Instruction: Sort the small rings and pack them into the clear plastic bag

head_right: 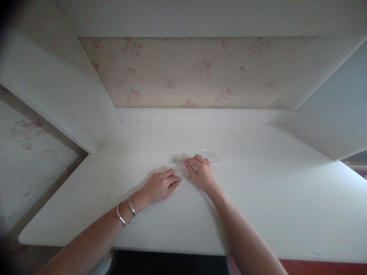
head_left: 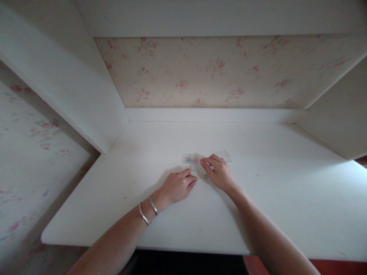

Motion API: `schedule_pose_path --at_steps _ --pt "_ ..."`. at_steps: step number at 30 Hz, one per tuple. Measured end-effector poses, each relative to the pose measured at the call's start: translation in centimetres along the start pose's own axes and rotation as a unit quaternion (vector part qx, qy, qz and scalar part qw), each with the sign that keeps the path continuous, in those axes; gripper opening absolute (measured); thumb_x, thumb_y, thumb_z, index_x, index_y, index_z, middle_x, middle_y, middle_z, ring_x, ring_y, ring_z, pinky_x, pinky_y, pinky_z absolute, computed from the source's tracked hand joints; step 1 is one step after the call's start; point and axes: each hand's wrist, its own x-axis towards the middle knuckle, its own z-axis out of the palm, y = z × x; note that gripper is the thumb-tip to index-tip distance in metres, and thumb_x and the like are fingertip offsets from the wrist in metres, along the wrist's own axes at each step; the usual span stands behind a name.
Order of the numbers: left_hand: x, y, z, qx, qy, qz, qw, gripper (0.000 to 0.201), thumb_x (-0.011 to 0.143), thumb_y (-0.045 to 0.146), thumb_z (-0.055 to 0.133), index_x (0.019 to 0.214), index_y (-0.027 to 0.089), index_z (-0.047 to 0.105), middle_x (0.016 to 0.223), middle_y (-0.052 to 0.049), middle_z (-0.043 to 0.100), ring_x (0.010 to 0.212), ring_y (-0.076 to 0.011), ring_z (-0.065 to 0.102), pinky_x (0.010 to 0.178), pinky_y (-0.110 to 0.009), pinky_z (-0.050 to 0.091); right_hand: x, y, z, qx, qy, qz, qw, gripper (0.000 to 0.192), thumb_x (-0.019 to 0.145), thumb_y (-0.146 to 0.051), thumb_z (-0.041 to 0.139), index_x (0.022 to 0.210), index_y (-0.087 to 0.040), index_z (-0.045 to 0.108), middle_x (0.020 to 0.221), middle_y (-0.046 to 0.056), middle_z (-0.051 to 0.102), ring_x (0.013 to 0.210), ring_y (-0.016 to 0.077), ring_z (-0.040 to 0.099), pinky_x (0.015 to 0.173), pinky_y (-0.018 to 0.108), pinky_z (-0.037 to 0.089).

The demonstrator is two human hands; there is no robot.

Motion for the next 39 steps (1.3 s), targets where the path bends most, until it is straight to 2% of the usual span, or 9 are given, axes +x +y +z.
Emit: schedule_pose_path --at_steps 11,16,20,23,27,33,39 --pt "0.0 -0.2 0.2 -0.022 0.031 0.010 0.999 0.028 0.095 0.031 0.037 0.094 0.023 0.064 0.090 -0.002 0.061 0.074 -0.0136 0.061 0.064 -0.025 0.048 -0.2 0.0 -0.1 -0.006 -0.008 -0.015 1.000 0.022 0.091 -0.030 0.049 0.092 -0.022 0.069 0.078 0.001 0.062 0.070 0.0126 0.056 0.071 0.028 0.036" --pt "-0.1 -1.0 -0.6 -0.077 0.098 0.009 0.992 0.026 0.095 0.033 0.040 0.095 0.020 0.062 0.089 -0.002 0.060 0.074 -0.0116 0.059 0.065 -0.022 0.047 -0.4 0.1 -0.3 0.016 -0.023 -0.035 0.999 0.019 0.089 -0.028 0.052 0.091 -0.022 0.069 0.077 0.001 0.062 0.068 0.0121 0.055 0.072 0.029 0.036" --pt "0.0 -1.9 -0.7 -0.093 0.172 -0.014 0.981 0.023 0.094 0.032 0.043 0.096 0.019 0.062 0.087 -0.002 0.059 0.073 -0.0101 0.057 0.064 -0.020 0.045 -0.5 -0.2 -0.9 0.023 -0.065 -0.082 0.994 0.018 0.088 -0.029 0.053 0.085 -0.022 0.070 0.072 0.001 0.061 0.067 0.0122 0.054 0.072 0.029 0.035" --pt "0.3 -2.4 -0.3 -0.095 0.201 -0.030 0.974 0.022 0.093 0.032 0.045 0.096 0.020 0.063 0.083 -0.001 0.058 0.070 -0.0090 0.055 0.062 -0.020 0.043 -0.6 -0.8 -1.4 0.018 -0.104 -0.112 0.988 0.017 0.086 -0.027 0.055 0.081 -0.022 0.070 0.070 0.001 0.061 0.067 0.0118 0.054 0.071 0.029 0.033" --pt "0.8 -2.8 0.1 -0.100 0.196 -0.054 0.974 0.024 0.093 0.033 0.044 0.096 0.020 0.065 0.082 -0.002 0.058 0.068 -0.0090 0.054 0.061 -0.020 0.042 -0.7 -1.5 -1.8 -0.003 -0.143 -0.134 0.981 0.014 0.085 -0.026 0.057 0.081 -0.024 0.071 0.069 0.001 0.061 0.070 0.0128 0.054 0.068 0.029 0.030" --pt "1.3 -3.1 0.7 -0.115 0.155 -0.074 0.978 0.026 0.094 0.033 0.043 0.098 0.023 0.067 0.082 -0.001 0.059 0.068 -0.0094 0.054 0.063 -0.021 0.043 -0.9 -1.8 -1.8 -0.046 -0.182 -0.170 0.967 0.015 0.083 -0.027 0.059 0.074 -0.026 0.071 0.073 0.001 0.060 0.075 0.0150 0.050 0.072 0.032 0.027" --pt "1.0 -3.0 0.1 -0.153 0.176 -0.080 0.969 0.028 0.094 0.032 0.041 0.098 0.020 0.066 0.084 -0.003 0.060 0.072 -0.0106 0.055 0.067 -0.022 0.044 -1.0 -1.7 -1.7 -0.054 -0.192 -0.178 0.964 0.015 0.083 -0.025 0.059 0.074 -0.026 0.071 0.075 0.002 0.060 0.078 0.0159 0.048 0.074 0.032 0.026"
